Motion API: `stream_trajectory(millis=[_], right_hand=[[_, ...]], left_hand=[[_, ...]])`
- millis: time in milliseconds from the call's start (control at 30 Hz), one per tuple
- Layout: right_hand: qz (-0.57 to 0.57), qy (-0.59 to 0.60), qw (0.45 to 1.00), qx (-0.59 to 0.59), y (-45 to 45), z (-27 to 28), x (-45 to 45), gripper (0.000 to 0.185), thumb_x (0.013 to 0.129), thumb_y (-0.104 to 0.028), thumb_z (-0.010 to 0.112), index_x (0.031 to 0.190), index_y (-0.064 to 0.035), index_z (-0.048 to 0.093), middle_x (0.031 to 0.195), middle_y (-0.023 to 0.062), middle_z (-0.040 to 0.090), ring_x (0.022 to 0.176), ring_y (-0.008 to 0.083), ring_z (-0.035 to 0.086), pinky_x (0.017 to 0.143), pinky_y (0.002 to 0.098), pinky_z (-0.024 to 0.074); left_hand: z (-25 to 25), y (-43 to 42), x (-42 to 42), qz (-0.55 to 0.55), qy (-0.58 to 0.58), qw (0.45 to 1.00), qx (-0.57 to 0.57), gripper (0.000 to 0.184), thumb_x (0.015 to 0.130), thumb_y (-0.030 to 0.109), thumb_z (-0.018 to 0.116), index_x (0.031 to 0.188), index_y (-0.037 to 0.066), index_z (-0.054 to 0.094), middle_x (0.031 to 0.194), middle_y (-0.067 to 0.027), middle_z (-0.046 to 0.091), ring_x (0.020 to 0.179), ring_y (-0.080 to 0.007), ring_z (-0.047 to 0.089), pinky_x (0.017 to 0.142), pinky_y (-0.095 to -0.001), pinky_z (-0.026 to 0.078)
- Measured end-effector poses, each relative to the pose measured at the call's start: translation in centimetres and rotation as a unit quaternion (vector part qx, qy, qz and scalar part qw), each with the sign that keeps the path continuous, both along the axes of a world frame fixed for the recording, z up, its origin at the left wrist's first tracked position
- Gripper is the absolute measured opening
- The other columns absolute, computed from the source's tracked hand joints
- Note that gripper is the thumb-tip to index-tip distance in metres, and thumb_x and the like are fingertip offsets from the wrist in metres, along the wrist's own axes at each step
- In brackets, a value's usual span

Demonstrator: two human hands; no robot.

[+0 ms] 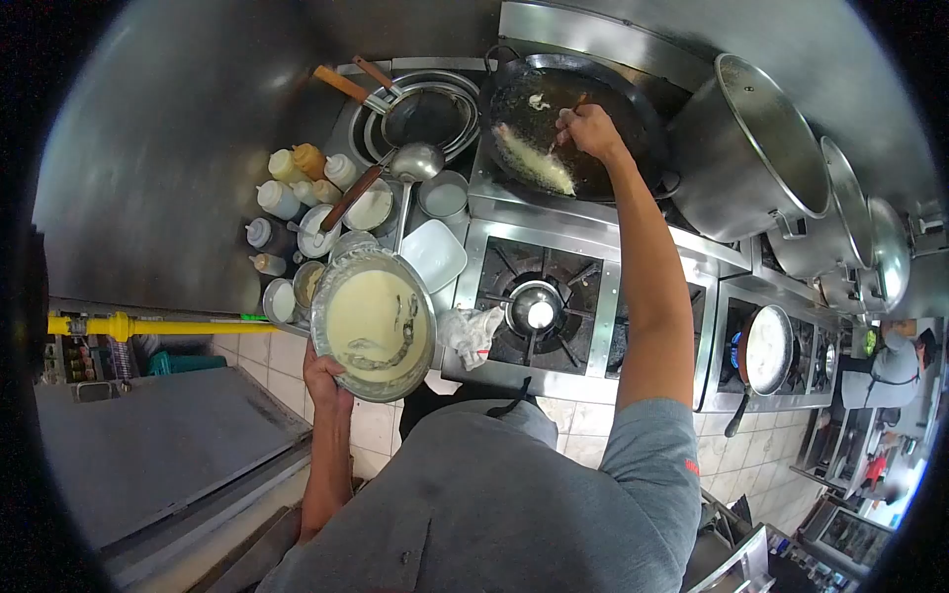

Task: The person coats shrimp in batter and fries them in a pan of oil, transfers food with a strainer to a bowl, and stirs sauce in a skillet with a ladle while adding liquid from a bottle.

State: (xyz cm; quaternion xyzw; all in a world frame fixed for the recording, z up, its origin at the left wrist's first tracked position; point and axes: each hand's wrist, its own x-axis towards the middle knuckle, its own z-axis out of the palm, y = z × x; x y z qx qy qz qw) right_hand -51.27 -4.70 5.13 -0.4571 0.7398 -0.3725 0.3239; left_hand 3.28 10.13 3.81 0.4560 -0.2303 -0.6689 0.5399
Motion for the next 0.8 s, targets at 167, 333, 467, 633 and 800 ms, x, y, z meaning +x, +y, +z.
stream_trajectory(millis=[167,333,467,633,800], right_hand=[[0.014,0.027,1.0,-0.004,-0.5,-0.7,-0.6,0.035,0.093,-0.027,0.056,0.09,0.0043,0.072,0.076,0.0115,0.073,0.061,0.0195,0.064,0.06,0.0335,0.0512],[0.016,0.027,0.999,-0.018,-0.1,-0.6,-0.6,0.036,0.094,-0.028,0.056,0.091,0.0042,0.072,0.076,0.0122,0.073,0.06,0.0189,0.064,0.058,0.0331,0.0508],[0.01,0.008,1.0,-0.018,0.2,-0.8,-0.3,0.036,0.096,-0.028,0.056,0.092,0.0044,0.071,0.074,0.0106,0.072,0.06,0.0171,0.063,0.055,0.0322,0.0497],[0.018,0.011,0.999,-0.024,1.0,0.2,0.2,0.035,0.096,-0.028,0.056,0.091,0.004,0.07,0.073,0.0096,0.072,0.059,0.0156,0.061,0.053,0.0306,0.0484],[0.019,0.008,1.0,-0.009,0.3,-0.7,-0.4,0.038,0.096,-0.03,0.056,0.092,0.0046,0.07,0.075,0.0104,0.073,0.062,0.0183,0.064,0.057,0.0333,0.0505]], left_hand=[[-0.3,0.0,0.2,0.004,0.005,1.0,-0.002,0.078,0.056,-0.007,0.045,0.133,-0.006,0.044,0.119,-0.0183,0.061,0.108,-0.0327,0.065,0.1,-0.0398,0.053],[-0.6,-0.2,0.5,-0.005,0.01,1.0,0.005,0.078,0.055,-0.008,0.045,0.133,-0.005,0.045,0.118,-0.0181,0.061,0.108,-0.0321,0.065,0.099,-0.0398,0.053],[-0.5,-0.2,0.4,-0.015,0.005,1.0,-0.004,0.08,0.055,-0.008,0.045,0.134,-0.005,0.044,0.119,-0.018,0.061,0.108,-0.032,0.065,0.099,-0.0394,0.053],[-1.0,-0.3,0.7,-0.036,-0.015,0.999,-0.019,0.086,0.057,-0.003,0.047,0.143,-0.003,0.038,0.129,-0.0209,0.057,0.118,-0.0364,0.06,0.104,-0.0453,0.051],[0.1,-0.4,-0.2,-0.023,0.01,1.0,-0.006,0.082,0.056,-0.008,0.044,0.138,-0.005,0.041,0.121,-0.0178,0.06,0.111,-0.032,0.064,0.1,-0.0391,0.052]])
